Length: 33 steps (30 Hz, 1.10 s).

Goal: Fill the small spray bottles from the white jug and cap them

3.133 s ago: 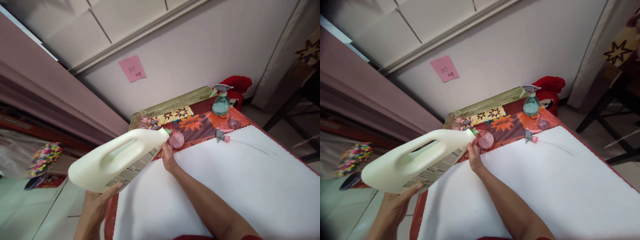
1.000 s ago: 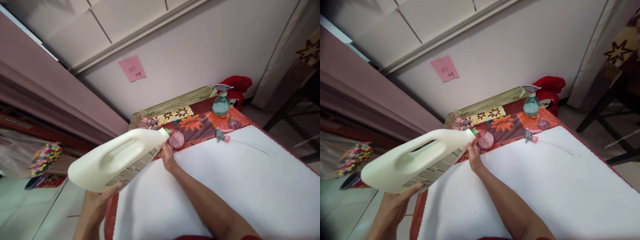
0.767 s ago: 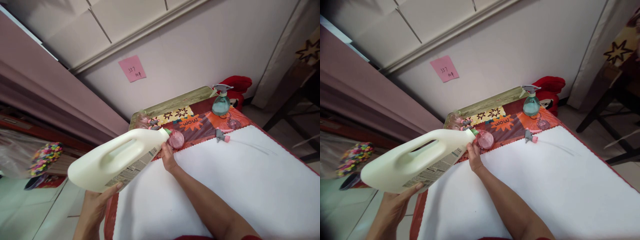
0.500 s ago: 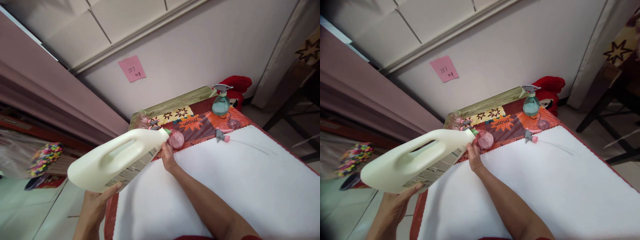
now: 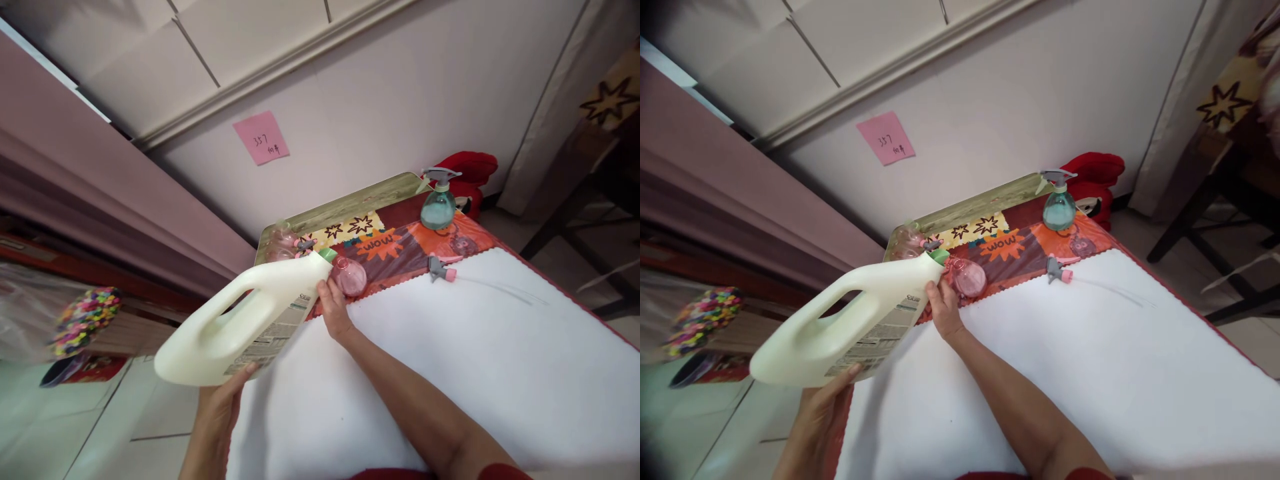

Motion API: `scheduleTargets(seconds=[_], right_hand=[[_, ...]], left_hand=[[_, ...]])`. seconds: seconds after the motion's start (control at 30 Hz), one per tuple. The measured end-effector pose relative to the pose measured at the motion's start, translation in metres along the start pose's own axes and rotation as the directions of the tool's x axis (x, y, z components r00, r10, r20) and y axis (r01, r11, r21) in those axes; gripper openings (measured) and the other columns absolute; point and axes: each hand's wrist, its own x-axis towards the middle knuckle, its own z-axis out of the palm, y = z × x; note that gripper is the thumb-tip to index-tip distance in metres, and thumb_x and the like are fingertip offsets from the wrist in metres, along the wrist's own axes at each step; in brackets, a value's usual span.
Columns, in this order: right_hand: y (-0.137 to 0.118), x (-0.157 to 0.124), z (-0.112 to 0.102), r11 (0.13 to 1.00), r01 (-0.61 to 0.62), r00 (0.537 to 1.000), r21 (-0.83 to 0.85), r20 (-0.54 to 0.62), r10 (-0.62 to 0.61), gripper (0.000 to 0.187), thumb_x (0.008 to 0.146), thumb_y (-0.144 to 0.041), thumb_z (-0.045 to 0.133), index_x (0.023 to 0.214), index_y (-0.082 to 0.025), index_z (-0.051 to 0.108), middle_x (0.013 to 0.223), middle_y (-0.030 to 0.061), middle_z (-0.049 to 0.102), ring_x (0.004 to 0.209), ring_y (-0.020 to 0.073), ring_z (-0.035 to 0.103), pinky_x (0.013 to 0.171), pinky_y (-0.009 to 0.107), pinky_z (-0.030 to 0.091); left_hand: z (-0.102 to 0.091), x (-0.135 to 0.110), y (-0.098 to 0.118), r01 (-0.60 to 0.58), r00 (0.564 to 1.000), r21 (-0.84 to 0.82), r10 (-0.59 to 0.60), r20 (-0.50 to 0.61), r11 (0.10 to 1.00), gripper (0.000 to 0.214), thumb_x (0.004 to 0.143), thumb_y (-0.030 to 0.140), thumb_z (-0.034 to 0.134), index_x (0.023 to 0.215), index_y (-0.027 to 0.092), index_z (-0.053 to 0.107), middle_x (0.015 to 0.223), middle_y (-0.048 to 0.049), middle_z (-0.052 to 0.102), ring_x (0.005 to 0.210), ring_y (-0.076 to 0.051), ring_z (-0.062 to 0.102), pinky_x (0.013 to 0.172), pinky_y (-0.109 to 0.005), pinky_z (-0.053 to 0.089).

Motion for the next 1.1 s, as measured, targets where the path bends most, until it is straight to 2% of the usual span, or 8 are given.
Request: scheduleTargets(seconds=[0.1, 0.2, 0.43, 0.6, 0.8, 0.93, 1.03, 1.1], right_hand=[[-0.017, 0.002, 0.003, 1.0, 0.013, 0.998, 0.014, 0.06, -0.014, 0.059, 0.091, -0.074, 0.06, 0.125, -0.026, 0.067, 0.114, 0.0057, 0.078, 0.116, 0.0319, 0.067, 0.109, 0.046, 0.053], [-0.026, -0.003, 0.009, 0.995, -0.005, 0.986, 0.099, 0.166, -0.012, 0.064, 0.085, -0.065, 0.074, 0.135, -0.027, 0.062, 0.12, 0.0054, 0.077, 0.115, 0.0309, 0.069, 0.106, 0.045, 0.056], [-0.018, -0.033, 0.032, 0.967, -0.173, 0.954, 0.188, 0.275, 0.118, 0.091, 0.057, -0.039, 0.1, 0.135, -0.028, 0.053, 0.117, 0.0042, 0.078, 0.104, 0.0277, 0.075, 0.098, 0.047, 0.061], [-0.033, -0.033, 0.046, 0.983, -0.181, 0.921, 0.01, 0.352, 0.166, 0.075, 0.052, -0.043, 0.102, 0.114, -0.021, 0.067, 0.113, 0.0093, 0.08, 0.102, 0.0304, 0.076, 0.098, 0.05, 0.06], [-0.039, -0.037, 0.078, 0.982, 0.03, 0.952, -0.186, 0.304, 0.028, 0.082, 0.048, -0.04, 0.102, 0.118, -0.024, 0.062, 0.11, 0.0049, 0.077, 0.099, 0.0264, 0.072, 0.09, 0.042, 0.06], [-0.027, -0.038, 0.093, 0.877, 0.169, 0.942, -0.449, 0.336, -0.01, 0.083, 0.048, -0.042, 0.1, 0.12, -0.026, 0.062, 0.108, 0.0022, 0.075, 0.098, 0.0248, 0.069, 0.09, 0.039, 0.057], [-0.014, -0.034, 0.095, 0.791, 0.175, 0.945, -0.587, 0.325, 0.032, 0.086, 0.045, -0.044, 0.101, 0.12, -0.026, 0.062, 0.11, 0.0025, 0.075, 0.102, 0.0269, 0.069, 0.095, 0.043, 0.055], [-0.007, -0.03, 0.094, 0.759, 0.15, 0.946, -0.634, 0.316, 0.077, 0.088, 0.045, -0.047, 0.101, 0.121, -0.027, 0.061, 0.111, 0.0026, 0.075, 0.104, 0.0283, 0.069, 0.097, 0.046, 0.054]], left_hand=[[0.0, 0.0, -0.027, 0.082, 0.996, -0.05, -0.081, 0.019, 0.995, 0.081, 0.055, 0.032, 0.097, 0.131, 0.027, 0.071, 0.131, -0.0052, 0.077, 0.142, -0.037, 0.058, 0.123, -0.053, 0.044], [0.0, -0.003, -0.052, 0.12, 0.992, -0.121, -0.114, 0.056, 0.985, 0.073, 0.058, 0.033, 0.094, 0.128, 0.028, 0.072, 0.133, -0.0045, 0.077, 0.142, -0.035, 0.058, 0.121, -0.051, 0.046], [-0.008, -0.016, -0.086, 0.168, 0.984, -0.313, -0.138, 0.114, 0.935, 0.067, 0.064, 0.031, 0.091, 0.128, 0.029, 0.073, 0.129, -0.0045, 0.078, 0.144, -0.035, 0.056, 0.123, -0.05, 0.044], [-0.009, -0.017, -0.086, 0.141, 0.982, -0.391, -0.08, 0.168, 0.91, 0.071, 0.063, 0.037, 0.09, 0.131, 0.029, 0.072, 0.13, -0.0062, 0.077, 0.14, -0.036, 0.059, 0.118, -0.048, 0.05], [-0.008, -0.013, -0.086, 0.12, 0.992, -0.426, -0.088, 0.093, 0.897, 0.054, 0.066, 0.035, 0.09, 0.116, 0.026, 0.073, 0.127, -0.0081, 0.078, 0.134, -0.031, 0.064, 0.112, -0.043, 0.053], [-0.021, -0.021, -0.096, 0.199, 0.98, -0.396, -0.185, 0.074, 0.896, 0.043, 0.065, 0.029, 0.092, 0.1, 0.022, 0.069, 0.103, -0.007, 0.08, 0.102, -0.023, 0.077, 0.094, -0.037, 0.062], [-0.031, -0.036, -0.102, 0.247, 0.969, -0.315, -0.228, 0.097, 0.916, 0.049, 0.06, 0.031, 0.094, 0.098, 0.017, 0.067, 0.089, -0.0086, 0.078, 0.072, -0.02, 0.075, 0.069, -0.033, 0.063], [-0.033, -0.046, -0.102, 0.251, 0.965, -0.252, -0.221, 0.14, 0.935, 0.054, 0.059, 0.037, 0.095, 0.101, 0.015, 0.069, 0.088, -0.0099, 0.078, 0.066, -0.02, 0.073, 0.059, -0.031, 0.059]])
